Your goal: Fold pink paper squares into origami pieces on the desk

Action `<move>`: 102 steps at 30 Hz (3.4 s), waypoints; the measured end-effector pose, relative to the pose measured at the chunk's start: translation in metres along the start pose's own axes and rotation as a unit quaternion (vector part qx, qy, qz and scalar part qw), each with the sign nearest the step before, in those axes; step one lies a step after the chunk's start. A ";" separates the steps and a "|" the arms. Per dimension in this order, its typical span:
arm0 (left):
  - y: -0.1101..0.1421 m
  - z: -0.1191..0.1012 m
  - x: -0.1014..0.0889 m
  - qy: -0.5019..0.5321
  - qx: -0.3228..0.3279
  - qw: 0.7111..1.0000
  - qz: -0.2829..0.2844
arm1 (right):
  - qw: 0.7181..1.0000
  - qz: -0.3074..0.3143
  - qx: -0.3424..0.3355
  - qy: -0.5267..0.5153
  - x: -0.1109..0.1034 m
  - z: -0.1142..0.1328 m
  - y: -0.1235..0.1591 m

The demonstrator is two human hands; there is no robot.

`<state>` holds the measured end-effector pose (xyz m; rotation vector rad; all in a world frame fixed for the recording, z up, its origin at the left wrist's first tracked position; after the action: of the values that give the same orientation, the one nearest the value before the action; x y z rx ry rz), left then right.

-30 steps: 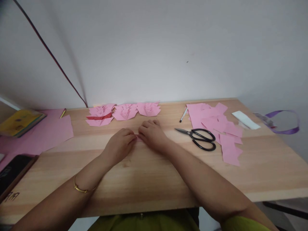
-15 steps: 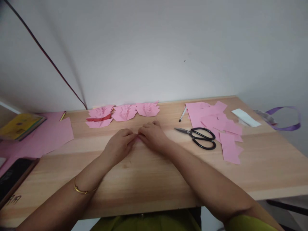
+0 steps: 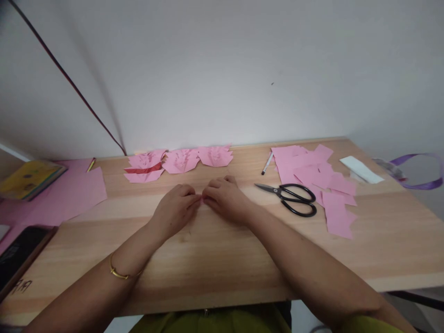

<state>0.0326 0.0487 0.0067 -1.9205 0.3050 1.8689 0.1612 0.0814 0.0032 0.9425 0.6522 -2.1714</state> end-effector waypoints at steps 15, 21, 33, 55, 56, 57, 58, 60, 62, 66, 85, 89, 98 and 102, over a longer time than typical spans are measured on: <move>-0.001 0.006 0.009 -0.005 -0.002 1.000 0.002 | 0.996 0.064 0.066 -0.003 -0.018 -0.026 0.006; -0.001 0.007 0.009 -0.008 0.001 1.000 0.006 | 0.994 0.080 0.073 -0.015 -0.023 -0.028 0.009; 0.000 0.005 0.008 -0.007 -0.005 1.000 0.014 | 1.000 -0.005 -0.004 -0.024 -0.001 -0.006 0.000; 0.001 0.002 0.009 -0.009 -0.003 1.000 0.020 | 0.995 0.033 0.092 0.007 -0.007 -0.015 0.002; 0.001 0.002 0.009 -0.010 -0.003 1.000 0.021 | 0.995 0.034 0.092 0.005 -0.008 -0.016 0.003; 0.001 0.002 0.008 -0.013 -0.002 1.000 0.022 | 0.995 0.035 0.091 0.004 -0.008 -0.016 0.003; 0.001 0.002 0.008 -0.018 -0.002 1.000 0.026 | 0.995 0.035 0.089 0.002 -0.008 -0.016 0.003; 0.002 0.002 0.007 -0.032 -0.005 0.999 0.033 | 0.996 0.028 0.081 -0.002 -0.008 -0.015 0.003; 0.001 0.004 0.006 -0.045 -0.008 0.998 0.036 | 0.998 0.013 0.069 -0.006 -0.007 -0.013 0.002; 0.001 0.007 0.003 -0.063 -0.011 0.998 0.027 | 0.999 0.010 0.038 0.000 -0.003 -0.006 0.001; 0.005 0.000 -0.003 -0.072 0.024 0.997 0.032 | 1.000 0.012 0.018 0.007 -0.001 -0.005 0.000; 0.007 -0.003 -0.006 -0.091 0.047 0.994 0.043 | 1.000 0.013 0.023 0.004 0.001 -0.007 0.000; 0.013 0.005 -0.015 -0.119 0.021 0.988 0.100 | 0.999 0.030 0.037 0.003 -0.002 -0.004 0.000; 0.018 0.012 -0.019 -0.148 -0.005 0.982 0.115 | 0.999 0.029 0.034 0.002 -0.002 -0.004 0.000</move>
<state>0.0126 0.0357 0.0230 -1.6384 0.4359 2.2755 0.1642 0.0852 0.0025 0.9898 0.5506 -2.1519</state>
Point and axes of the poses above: each hand's wrist, its own y-axis away from the middle knuckle, its own x-axis out of the palm, z = x × y, the point moved 5 cm from there along -y, towards the middle knuckle, and after that the axes turned 13 degrees about -y, right-handed, at the moved point
